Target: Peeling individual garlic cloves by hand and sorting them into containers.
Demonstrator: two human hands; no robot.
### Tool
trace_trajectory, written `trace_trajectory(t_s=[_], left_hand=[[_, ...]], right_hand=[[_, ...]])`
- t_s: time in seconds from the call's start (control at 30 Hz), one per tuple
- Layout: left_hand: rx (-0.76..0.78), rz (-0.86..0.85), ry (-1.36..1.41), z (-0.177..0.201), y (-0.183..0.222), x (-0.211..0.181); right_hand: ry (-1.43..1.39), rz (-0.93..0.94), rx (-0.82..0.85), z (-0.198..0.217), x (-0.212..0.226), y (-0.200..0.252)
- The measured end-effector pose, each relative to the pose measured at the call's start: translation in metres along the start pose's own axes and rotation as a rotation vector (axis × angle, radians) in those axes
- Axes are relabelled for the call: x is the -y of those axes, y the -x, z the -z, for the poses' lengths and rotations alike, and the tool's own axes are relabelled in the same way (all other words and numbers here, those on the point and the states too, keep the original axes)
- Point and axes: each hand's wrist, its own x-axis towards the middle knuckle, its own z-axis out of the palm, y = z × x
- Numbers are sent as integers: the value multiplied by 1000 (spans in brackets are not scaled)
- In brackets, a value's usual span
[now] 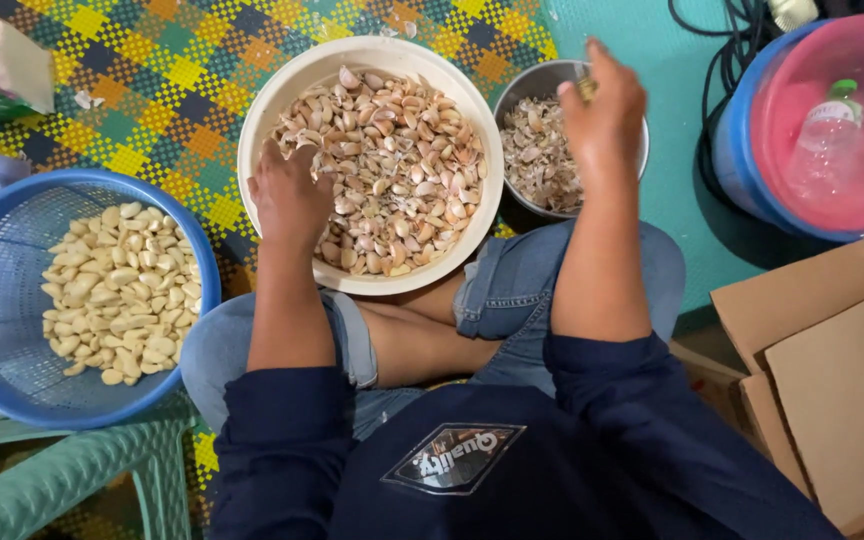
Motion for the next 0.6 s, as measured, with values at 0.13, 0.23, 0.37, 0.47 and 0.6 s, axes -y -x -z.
trace_trajectory(t_s=[0.13,0.23,0.37,0.47,0.6], left_hand=[[21,43,30,1,-2,-3],[140,124,-9,7,-6,-6],[163,136,13,3,-5,-5],[163,124,23,10,-5,-8],[144,80,16,12,-5,-7]], right_hand=[[-106,-72,223,-35,44,14],[-23,56,356,-83,54,25],[110,147,566,-126,51,25],[196,202,532,-160,29,19],[205,271,446,-183,13,21]])
